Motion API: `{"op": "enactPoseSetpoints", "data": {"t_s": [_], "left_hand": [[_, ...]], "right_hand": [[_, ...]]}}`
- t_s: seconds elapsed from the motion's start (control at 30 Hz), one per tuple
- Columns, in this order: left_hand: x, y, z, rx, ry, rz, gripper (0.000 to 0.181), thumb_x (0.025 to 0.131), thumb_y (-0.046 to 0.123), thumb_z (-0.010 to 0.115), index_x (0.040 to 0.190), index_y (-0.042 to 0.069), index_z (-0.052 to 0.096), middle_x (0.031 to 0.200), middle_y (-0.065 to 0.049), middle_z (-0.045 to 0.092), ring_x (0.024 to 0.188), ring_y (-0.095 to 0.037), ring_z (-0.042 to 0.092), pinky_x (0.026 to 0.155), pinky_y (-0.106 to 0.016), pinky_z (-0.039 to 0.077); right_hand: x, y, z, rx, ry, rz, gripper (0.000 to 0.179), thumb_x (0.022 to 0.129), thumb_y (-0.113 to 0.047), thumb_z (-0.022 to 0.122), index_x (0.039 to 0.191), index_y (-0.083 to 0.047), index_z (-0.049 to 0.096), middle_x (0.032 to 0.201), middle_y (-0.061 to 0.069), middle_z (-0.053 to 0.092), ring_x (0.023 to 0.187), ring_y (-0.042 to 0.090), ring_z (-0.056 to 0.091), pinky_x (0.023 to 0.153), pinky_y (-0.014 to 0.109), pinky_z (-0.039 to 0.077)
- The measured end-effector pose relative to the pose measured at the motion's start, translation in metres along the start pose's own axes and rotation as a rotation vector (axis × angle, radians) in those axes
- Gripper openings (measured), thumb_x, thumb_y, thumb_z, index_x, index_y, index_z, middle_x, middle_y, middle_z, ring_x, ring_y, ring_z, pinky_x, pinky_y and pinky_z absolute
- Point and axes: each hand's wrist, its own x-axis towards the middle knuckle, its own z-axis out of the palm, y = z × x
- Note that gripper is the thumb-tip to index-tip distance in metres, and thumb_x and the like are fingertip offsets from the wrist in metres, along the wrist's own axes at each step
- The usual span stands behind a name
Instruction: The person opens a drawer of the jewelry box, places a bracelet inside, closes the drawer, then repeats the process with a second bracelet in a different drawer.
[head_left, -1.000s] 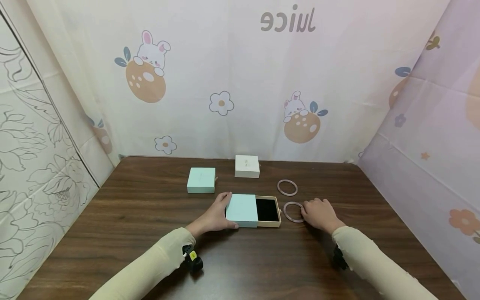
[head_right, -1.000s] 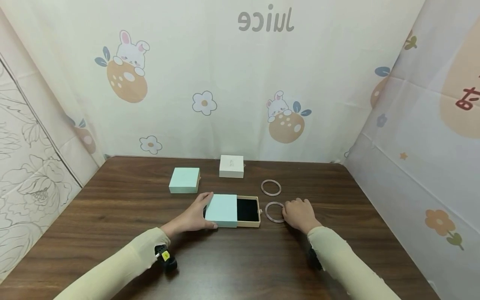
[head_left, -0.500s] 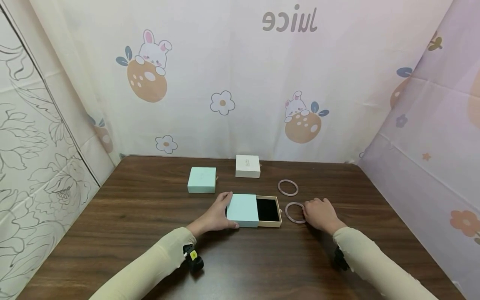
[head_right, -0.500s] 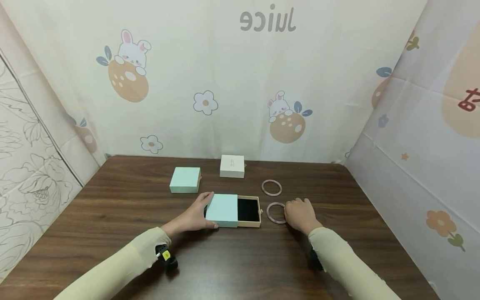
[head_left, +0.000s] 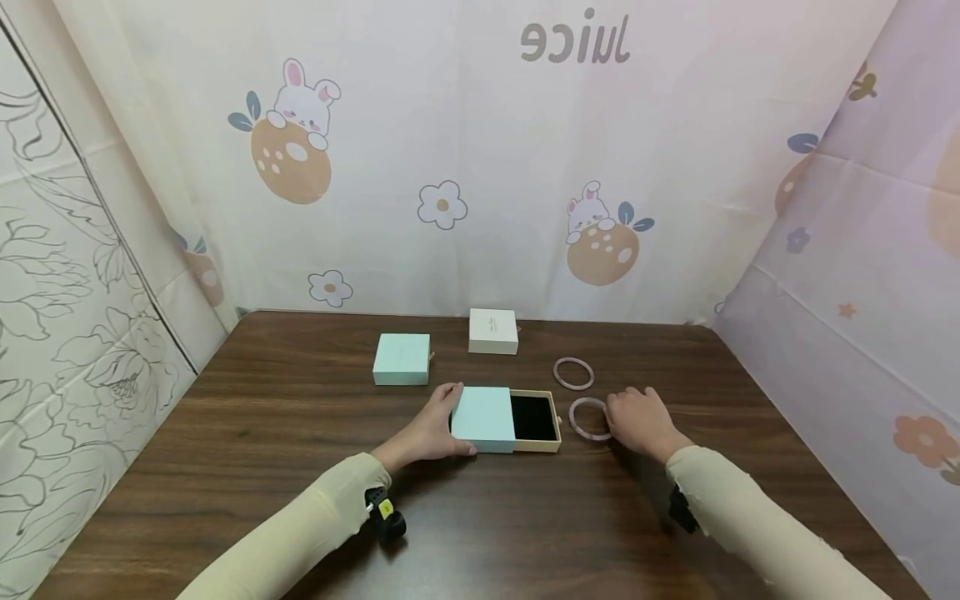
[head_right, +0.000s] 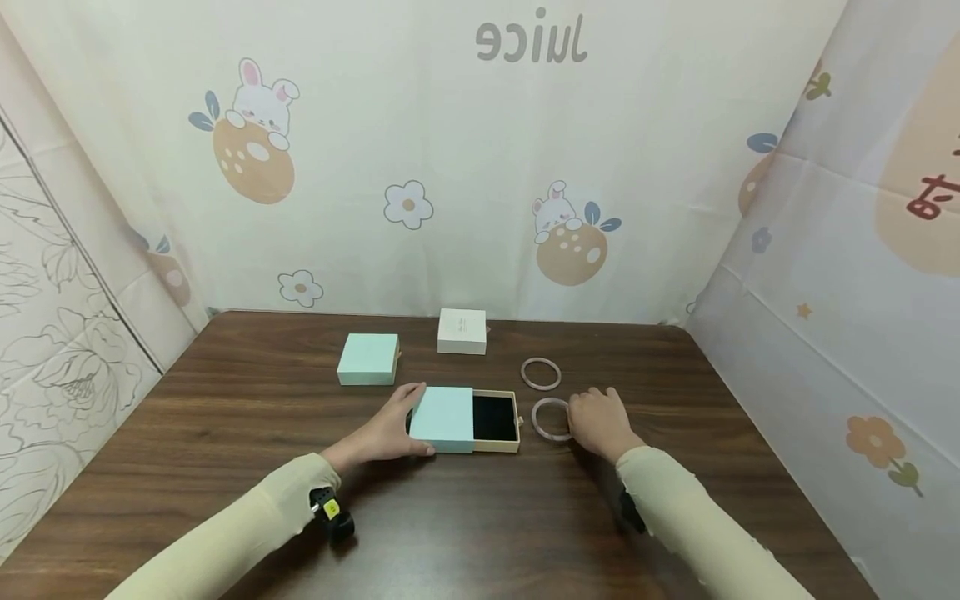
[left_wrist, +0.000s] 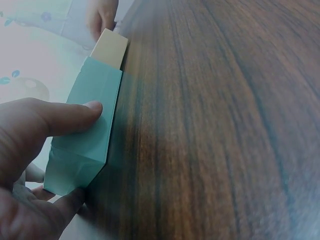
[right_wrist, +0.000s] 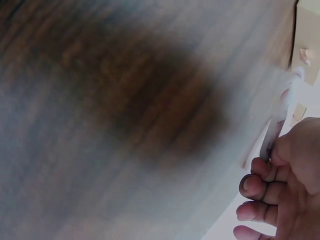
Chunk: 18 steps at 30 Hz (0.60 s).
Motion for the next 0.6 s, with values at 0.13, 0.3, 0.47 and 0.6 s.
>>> {"op": "enactPoseSetpoints", "data": {"t_s": [0.13, 0.3, 0.47, 0.6], "left_hand": [[0.000, 0.000, 0.000, 0.002, 0.000, -0.006, 0.105, 0.073, 0.021, 0.084, 0.149, -0.006, 0.018, 0.148, -0.024, 0.021, 0.130, -0.036, 0.034, 0.100, -0.046, 0.035], [0.000, 0.000, 0.000, 0.005, 0.000, -0.009, 0.105, 0.073, 0.021, 0.084, 0.149, -0.006, 0.018, 0.148, -0.024, 0.021, 0.130, -0.035, 0.034, 0.100, -0.046, 0.035], [0.001, 0.000, 0.000, 0.012, -0.002, -0.007, 0.105, 0.073, 0.022, 0.084, 0.149, -0.006, 0.018, 0.148, -0.024, 0.021, 0.130, -0.036, 0.034, 0.101, -0.046, 0.035], [0.001, -0.001, 0.000, 0.010, -0.004, -0.009, 0.105, 0.073, 0.022, 0.084, 0.149, -0.006, 0.018, 0.148, -0.024, 0.021, 0.130, -0.036, 0.034, 0.100, -0.046, 0.035]], "right_hand": [[0.001, 0.000, -0.007, -0.012, 0.005, -0.005, 0.029, 0.094, -0.016, 0.057, 0.067, -0.010, 0.049, 0.060, 0.003, 0.051, 0.062, 0.023, 0.049, 0.060, 0.040, 0.035], [0.003, -0.001, -0.014, -0.034, 0.023, -0.032, 0.027, 0.094, -0.016, 0.058, 0.068, -0.010, 0.051, 0.061, 0.002, 0.051, 0.061, 0.022, 0.048, 0.059, 0.038, 0.035], [0.007, -0.003, -0.020, -0.054, 0.038, -0.043, 0.025, 0.093, -0.016, 0.060, 0.070, -0.009, 0.054, 0.064, 0.003, 0.055, 0.063, 0.022, 0.051, 0.059, 0.038, 0.036], [0.010, -0.006, -0.026, -0.053, 0.036, -0.048, 0.025, 0.092, -0.016, 0.060, 0.069, -0.009, 0.054, 0.064, 0.002, 0.055, 0.063, 0.022, 0.051, 0.059, 0.038, 0.036]]}}
